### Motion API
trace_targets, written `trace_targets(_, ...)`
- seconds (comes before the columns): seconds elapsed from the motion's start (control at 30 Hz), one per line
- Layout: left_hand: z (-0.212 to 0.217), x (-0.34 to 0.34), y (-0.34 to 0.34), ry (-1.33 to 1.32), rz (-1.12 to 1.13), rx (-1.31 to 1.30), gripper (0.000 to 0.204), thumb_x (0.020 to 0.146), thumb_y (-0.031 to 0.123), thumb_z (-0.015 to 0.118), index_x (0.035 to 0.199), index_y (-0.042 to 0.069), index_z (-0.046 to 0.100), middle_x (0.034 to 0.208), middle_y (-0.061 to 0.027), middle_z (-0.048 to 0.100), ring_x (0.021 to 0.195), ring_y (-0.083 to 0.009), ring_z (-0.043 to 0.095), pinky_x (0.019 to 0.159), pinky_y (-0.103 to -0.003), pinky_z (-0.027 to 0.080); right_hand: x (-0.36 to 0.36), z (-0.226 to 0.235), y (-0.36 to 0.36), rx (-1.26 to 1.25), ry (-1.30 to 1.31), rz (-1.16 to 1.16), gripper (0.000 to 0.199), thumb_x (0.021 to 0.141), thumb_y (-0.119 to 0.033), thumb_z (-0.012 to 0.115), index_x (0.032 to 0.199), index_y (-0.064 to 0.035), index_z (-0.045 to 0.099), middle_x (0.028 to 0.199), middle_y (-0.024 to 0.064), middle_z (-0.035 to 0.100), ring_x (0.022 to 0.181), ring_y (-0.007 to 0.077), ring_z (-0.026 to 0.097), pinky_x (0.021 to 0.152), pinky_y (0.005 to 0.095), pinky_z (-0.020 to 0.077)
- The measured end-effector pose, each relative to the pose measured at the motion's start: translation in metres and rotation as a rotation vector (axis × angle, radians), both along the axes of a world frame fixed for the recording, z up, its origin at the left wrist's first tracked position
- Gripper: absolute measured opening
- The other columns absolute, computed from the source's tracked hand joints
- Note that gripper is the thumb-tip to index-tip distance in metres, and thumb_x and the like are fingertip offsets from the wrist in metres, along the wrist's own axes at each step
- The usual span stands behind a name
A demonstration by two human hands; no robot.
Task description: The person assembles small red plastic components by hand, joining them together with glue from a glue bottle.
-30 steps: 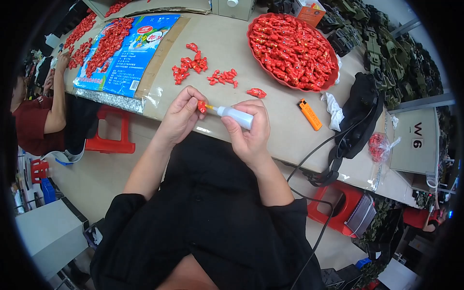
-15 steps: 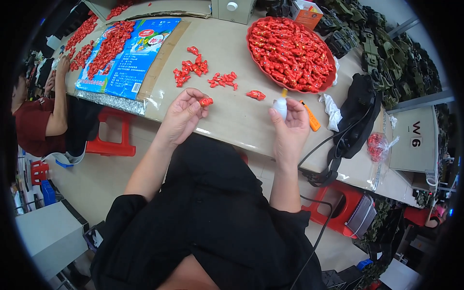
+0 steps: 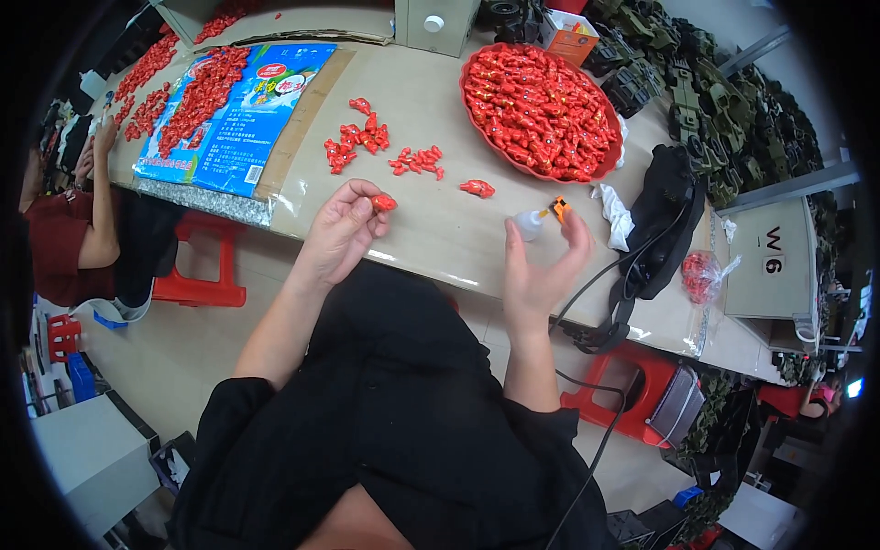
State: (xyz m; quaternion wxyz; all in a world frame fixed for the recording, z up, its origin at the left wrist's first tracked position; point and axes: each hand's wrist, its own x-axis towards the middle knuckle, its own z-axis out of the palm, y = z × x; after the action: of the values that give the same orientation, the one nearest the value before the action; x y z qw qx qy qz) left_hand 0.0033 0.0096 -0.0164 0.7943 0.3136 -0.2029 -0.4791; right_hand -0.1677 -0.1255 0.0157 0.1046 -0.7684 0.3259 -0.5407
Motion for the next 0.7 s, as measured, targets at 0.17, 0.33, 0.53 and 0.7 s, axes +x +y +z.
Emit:
trace_targets(0.17, 0.000, 0.000, -0.001, 0.019, -0.018, -0.035, 0.012, 0.086, 0.009, 0.047, 0.097, 0.004, 0.047, 0.089, -0.0072, 0.057, 0.075, -0.0119, 0.050, 0.065, -0.024, 0.040, 0.032, 0.015, 0.030, 0.277, 0.172, 0.456, 0.019, 0.073, -0.003, 0.061, 0.089, 0.0037, 0.052, 0.084, 0.0161, 0.051, 0.067, 0.0276, 0.054, 0.060, 0.0346, 0.0446)
trace_targets(0.33, 0.001, 0.000, 0.000, 0.034, -0.023, -0.019, 0.013, 0.085, 0.009, 0.048, 0.097, 0.003, 0.048, 0.089, -0.0074, 0.057, 0.075, -0.0119, 0.050, 0.065, -0.024, 0.040, 0.080, 0.002, 0.012, 0.314, 0.460, 0.258, 0.019, 0.076, -0.004, 0.054, 0.094, 0.0028, 0.053, 0.086, 0.0198, 0.050, 0.073, 0.0373, 0.054, 0.063, 0.0411, 0.0439)
trace_targets(0.53, 0.001, 0.000, 0.001, 0.045, -0.023, -0.020, 0.012, 0.085, 0.008, 0.048, 0.096, 0.003, 0.048, 0.088, -0.0074, 0.057, 0.074, -0.0115, 0.051, 0.065, -0.024, 0.041, 0.084, -0.002, 0.012, 0.231, 0.569, 0.199, 0.015, 0.078, -0.007, 0.055, 0.089, 0.0030, 0.054, 0.082, 0.0183, 0.054, 0.070, 0.0281, 0.057, 0.062, 0.0361, 0.0450)
trace_targets(0.7, 0.002, 0.000, 0.003, 0.054, -0.037, -0.025, 0.012, 0.085, 0.009, 0.048, 0.096, 0.003, 0.048, 0.088, -0.0070, 0.057, 0.074, -0.0109, 0.051, 0.064, -0.023, 0.041, 0.057, -0.003, 0.017, 0.799, 0.058, 0.670, 0.013, 0.082, -0.009, 0.052, 0.088, 0.0030, 0.052, 0.078, 0.0128, 0.056, 0.060, 0.0179, 0.057, 0.052, 0.0277, 0.0470)
